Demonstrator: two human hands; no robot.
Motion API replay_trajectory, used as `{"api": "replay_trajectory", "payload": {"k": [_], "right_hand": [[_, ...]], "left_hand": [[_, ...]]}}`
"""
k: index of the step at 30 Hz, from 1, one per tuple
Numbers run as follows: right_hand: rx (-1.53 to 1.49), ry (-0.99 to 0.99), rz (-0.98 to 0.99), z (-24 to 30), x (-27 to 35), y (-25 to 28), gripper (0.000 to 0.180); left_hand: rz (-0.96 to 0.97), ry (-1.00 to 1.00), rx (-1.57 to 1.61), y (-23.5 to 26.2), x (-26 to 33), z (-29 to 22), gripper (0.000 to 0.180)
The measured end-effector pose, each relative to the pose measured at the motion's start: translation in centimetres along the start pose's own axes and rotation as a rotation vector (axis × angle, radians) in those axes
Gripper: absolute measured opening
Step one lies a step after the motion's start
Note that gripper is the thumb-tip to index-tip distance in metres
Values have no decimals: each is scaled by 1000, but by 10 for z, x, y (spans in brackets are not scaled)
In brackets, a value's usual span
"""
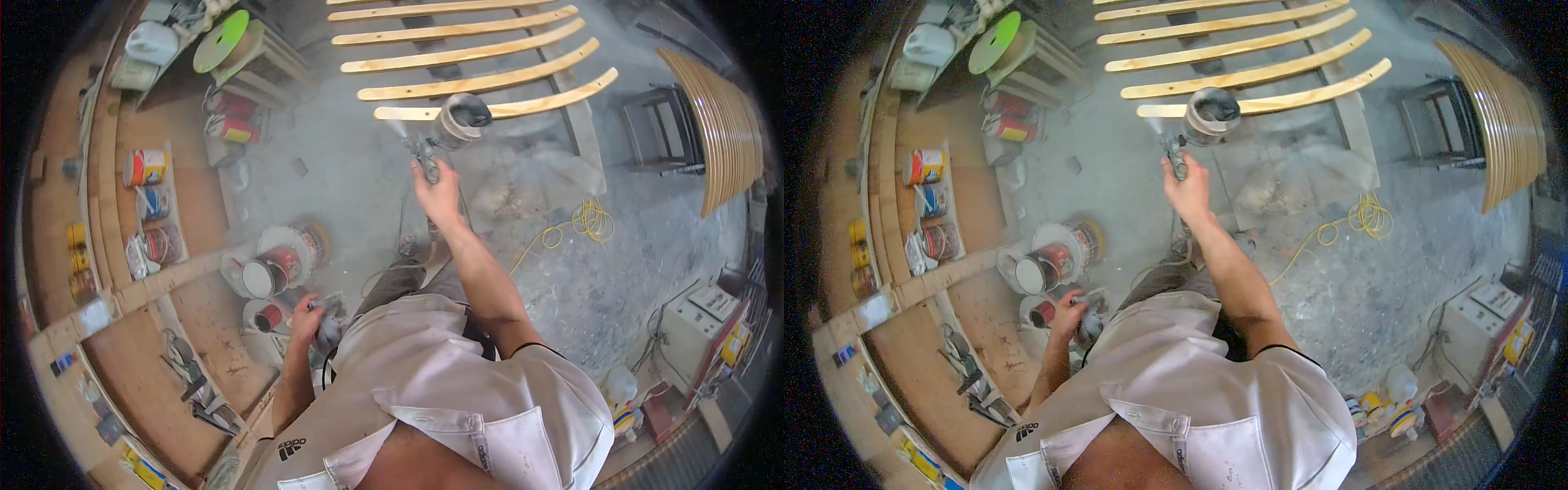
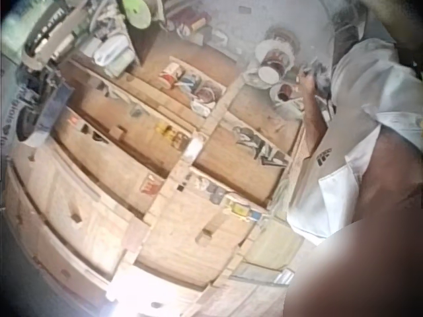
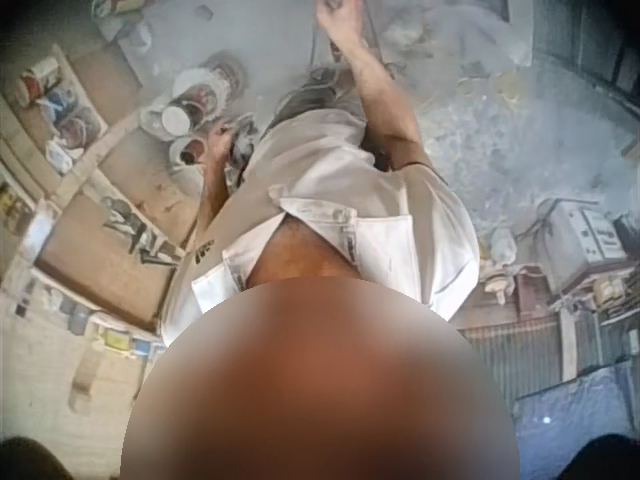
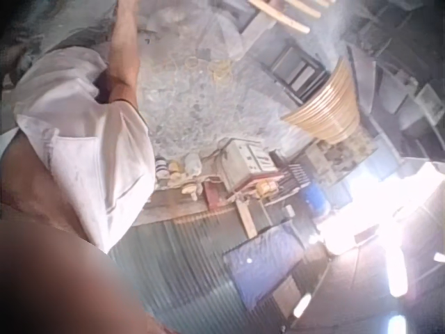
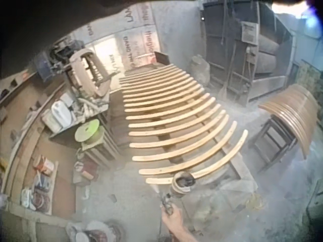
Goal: Spray painting curved wooden furniture slats in a workshop environment.
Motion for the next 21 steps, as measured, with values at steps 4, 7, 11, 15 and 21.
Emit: {"api": "replay_trajectory", "payload": {"k": [4,7,11,15,21], "right_hand": [[47,15,89,11,2,-60,28],[120,30,59,-19,12,-64,27],[200,57,-37,-22,28,-44,26],[144,15,-148,-4,26,-4,25],[-320,-230,-173,43,-26,20,23]], "left_hand": [[-100,-32,170,45,13,91,42],[-87,13,113,39,16,88,42],[-98,-38,111,45,7,88,38],[35,-10,-168,39,-34,41,36],[422,-505,-132,-126,-57,-233,44]]}}
Point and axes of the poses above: each hand's wrist, its own x-axis away from the middle knuckle, its own y-axis out of the back of the hand, z = x × y, the point moved 9 cm from there along -x, towards the middle knuckle, and after that the axes turned 9 degrees about z, right-handed, at the moved point
